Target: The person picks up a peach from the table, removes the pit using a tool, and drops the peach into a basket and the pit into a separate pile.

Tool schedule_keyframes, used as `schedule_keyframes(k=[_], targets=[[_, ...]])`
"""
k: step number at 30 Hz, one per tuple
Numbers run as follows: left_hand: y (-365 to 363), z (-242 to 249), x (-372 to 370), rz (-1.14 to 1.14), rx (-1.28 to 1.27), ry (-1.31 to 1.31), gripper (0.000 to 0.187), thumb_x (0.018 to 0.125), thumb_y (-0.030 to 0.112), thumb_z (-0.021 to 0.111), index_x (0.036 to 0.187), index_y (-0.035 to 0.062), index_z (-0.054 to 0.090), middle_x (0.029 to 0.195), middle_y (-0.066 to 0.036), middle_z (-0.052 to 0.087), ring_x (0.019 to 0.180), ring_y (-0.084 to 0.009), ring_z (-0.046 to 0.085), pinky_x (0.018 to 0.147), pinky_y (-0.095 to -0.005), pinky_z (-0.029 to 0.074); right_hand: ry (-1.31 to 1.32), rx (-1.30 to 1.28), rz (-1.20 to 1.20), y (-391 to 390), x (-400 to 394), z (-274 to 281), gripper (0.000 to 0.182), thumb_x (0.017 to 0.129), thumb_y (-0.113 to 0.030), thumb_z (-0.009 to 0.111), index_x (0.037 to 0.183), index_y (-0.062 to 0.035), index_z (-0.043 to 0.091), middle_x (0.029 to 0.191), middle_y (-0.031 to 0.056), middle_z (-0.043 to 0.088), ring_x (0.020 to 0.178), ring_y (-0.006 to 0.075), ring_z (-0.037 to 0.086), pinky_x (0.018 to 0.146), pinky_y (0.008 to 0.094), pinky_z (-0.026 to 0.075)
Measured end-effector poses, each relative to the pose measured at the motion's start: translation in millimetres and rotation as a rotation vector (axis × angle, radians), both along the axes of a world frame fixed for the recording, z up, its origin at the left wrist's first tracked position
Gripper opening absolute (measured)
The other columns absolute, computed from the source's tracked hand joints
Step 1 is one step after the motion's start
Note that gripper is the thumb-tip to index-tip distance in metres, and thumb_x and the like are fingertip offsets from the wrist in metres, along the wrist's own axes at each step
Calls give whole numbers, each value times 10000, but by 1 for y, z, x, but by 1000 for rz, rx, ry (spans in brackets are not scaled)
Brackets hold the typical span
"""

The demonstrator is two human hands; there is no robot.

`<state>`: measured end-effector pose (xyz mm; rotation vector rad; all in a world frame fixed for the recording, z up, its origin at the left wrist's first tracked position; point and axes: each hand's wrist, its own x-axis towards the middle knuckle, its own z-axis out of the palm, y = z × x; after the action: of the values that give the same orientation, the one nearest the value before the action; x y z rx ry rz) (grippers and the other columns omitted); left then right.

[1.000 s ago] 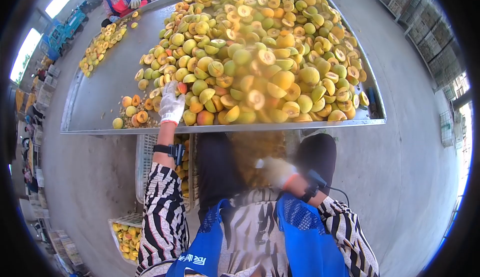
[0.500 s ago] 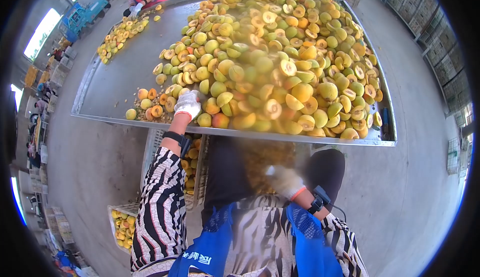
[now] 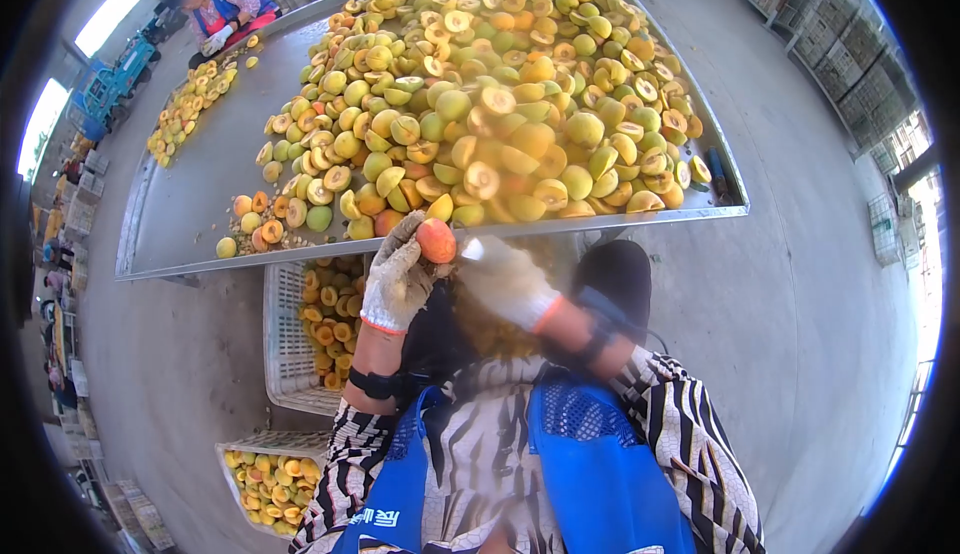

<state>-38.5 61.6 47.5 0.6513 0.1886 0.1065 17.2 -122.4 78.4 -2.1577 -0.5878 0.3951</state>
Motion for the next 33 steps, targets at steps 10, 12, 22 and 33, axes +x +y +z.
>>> schedule_keyframes(k=[10, 12, 22, 33], targets=[[-21, -24, -12, 129, -282, 275, 475, 1018, 487, 488, 1059, 35, 628, 953, -95, 653, 855, -237, 633, 798, -381, 564, -30, -149, 87, 6, -33, 1, 335, 892, -316, 667, 1111, -81, 571, 903, 198, 684, 854, 415, 666, 721, 507, 534], [-22, -21, -13, 179, -374, 330, 486, 1014, 498, 487, 1043, 33, 625, 936, -103, 647, 843, -250, 629, 802, -400, 570, 4, -228, 53, 1, -37, 3, 321, 900, -319, 654, 1100, -84, 566, 883, 195, 682, 854, 414, 666, 725, 512, 532], [-37, -38, -16, 124, -235, 235, 419, 1022, 471, 478, 1098, 84, 623, 976, -104, 655, 910, -270, 642, 820, -432, 550, -98, -278, 192, -3, -42, -18, 274, 897, -199, 604, 1125, -74, 519, 847, 205, 677, 821, 412, 670, 712, 507, 521], [-56, -35, -10, 257, -218, 274, 337, 1029, 375, 511, 1079, 64, 632, 1020, -104, 657, 942, -250, 631, 845, -387, 539, 12, -234, 87, -1, -46, -10, 288, 878, -246, 651, 1078, -41, 619, 927, 207, 699, 893, 390, 682, 756, 460, 535]])
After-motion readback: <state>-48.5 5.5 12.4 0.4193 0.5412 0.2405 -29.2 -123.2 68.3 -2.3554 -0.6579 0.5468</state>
